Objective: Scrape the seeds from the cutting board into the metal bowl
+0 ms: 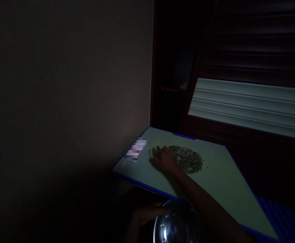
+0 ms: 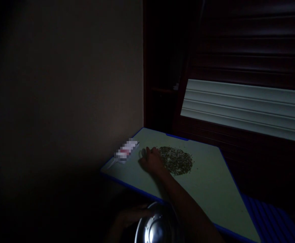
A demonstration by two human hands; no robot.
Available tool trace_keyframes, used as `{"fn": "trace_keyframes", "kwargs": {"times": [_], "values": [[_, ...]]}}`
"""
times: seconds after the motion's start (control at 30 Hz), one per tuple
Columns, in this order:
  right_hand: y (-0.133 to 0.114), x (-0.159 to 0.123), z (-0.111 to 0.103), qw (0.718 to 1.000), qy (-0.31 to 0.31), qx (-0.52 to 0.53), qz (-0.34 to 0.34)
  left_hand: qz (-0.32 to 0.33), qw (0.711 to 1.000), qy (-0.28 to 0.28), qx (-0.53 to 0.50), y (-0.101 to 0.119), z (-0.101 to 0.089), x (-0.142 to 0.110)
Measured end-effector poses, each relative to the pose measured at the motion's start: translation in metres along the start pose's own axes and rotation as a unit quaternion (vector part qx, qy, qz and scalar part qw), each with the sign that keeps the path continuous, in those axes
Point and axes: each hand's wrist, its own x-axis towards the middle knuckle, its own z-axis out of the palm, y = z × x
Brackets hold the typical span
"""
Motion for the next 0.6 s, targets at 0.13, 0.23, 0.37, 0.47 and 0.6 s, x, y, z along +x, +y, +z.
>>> {"fn": "trace_keyframes", "kwargs": {"times": [0.13, 0.23, 0.37, 0.47, 0.6], "values": [[0.010, -0.035, -0.018, 0.995, 0.004, 0.056, -0.081, 0.021, 0.999, 0.012, -0.026, 0.010, 0.013, 0.008], [0.031, -0.069, -0.034, 0.984, 0.046, 0.128, -0.114, 0.033, 0.998, 0.025, -0.042, 0.016, 0.015, 0.002], [0.073, -0.121, -0.053, 0.971, 0.117, 0.180, -0.108, 0.055, 0.994, 0.045, -0.077, 0.022, 0.017, -0.008], [0.107, -0.154, -0.068, 0.969, 0.158, 0.177, -0.069, 0.061, 0.991, 0.045, -0.112, 0.028, 0.021, -0.011], [0.144, -0.181, -0.087, 0.953, 0.202, 0.223, 0.036, 0.040, 0.984, 0.082, -0.154, 0.036, 0.032, -0.010]]}}
